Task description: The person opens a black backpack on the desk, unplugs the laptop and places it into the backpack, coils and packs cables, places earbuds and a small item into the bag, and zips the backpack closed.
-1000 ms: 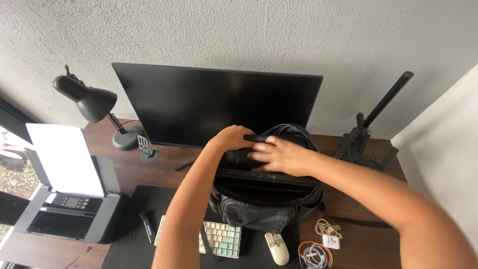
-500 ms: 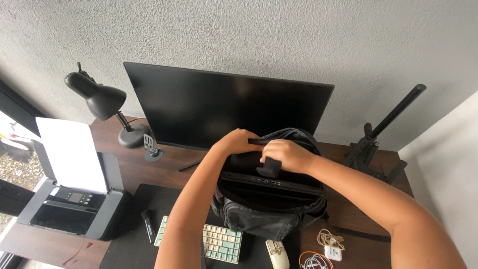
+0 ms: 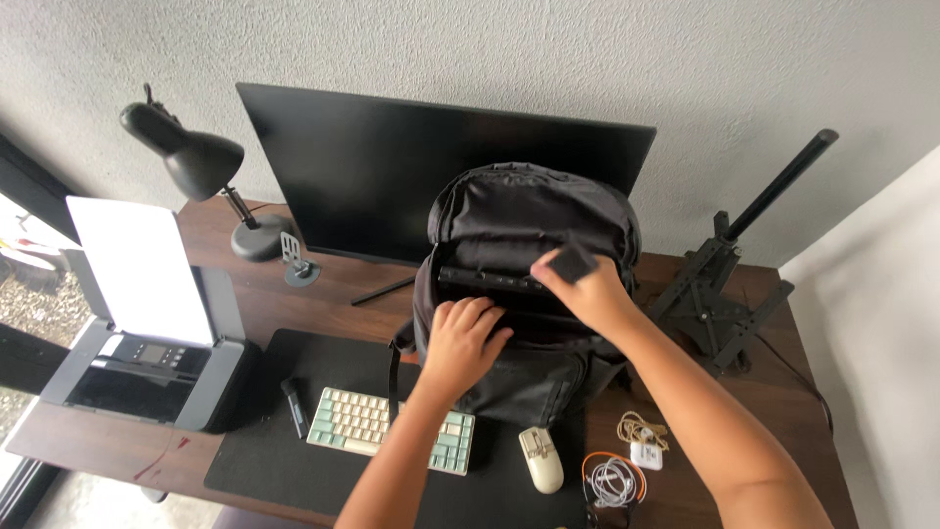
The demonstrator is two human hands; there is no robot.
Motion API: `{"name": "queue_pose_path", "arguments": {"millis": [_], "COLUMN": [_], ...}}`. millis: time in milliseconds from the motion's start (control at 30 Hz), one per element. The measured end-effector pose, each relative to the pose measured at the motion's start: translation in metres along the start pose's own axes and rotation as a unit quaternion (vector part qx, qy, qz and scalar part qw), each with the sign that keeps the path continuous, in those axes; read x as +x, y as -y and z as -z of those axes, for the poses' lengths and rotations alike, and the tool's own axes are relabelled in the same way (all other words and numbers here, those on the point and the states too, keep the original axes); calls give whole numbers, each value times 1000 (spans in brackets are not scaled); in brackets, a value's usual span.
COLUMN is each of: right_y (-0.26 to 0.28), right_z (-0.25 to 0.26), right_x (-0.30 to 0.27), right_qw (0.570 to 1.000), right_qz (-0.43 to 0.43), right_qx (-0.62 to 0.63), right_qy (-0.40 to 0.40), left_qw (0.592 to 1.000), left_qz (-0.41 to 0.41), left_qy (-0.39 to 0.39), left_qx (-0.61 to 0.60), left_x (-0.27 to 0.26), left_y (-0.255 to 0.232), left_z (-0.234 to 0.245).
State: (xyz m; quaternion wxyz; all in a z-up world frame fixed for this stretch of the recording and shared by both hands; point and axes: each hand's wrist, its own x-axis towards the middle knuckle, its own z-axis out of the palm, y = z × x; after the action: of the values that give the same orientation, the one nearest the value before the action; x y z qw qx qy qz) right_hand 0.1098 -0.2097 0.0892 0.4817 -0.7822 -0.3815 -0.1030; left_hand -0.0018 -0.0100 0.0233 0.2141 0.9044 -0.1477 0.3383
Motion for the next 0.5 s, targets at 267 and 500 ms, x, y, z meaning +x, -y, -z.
{"name": "queue_pose_path", "arguments": {"millis": [267,500], "right_y": [2,-27], "right_z": [-9,-21], "right_x": [-43,-43], "right_qw": [963,929], "right_qz": [167,237], "right_qx": [-195,-278], "right_qy": [82,62], "left_qw": [996,997], "left_qz": [-51,-59], "left_qy": [63,41], "left_qx": [42,-42], "left_x": [-32,-61], "left_y": [-9,-21], "left_z": [-18,-14]}}
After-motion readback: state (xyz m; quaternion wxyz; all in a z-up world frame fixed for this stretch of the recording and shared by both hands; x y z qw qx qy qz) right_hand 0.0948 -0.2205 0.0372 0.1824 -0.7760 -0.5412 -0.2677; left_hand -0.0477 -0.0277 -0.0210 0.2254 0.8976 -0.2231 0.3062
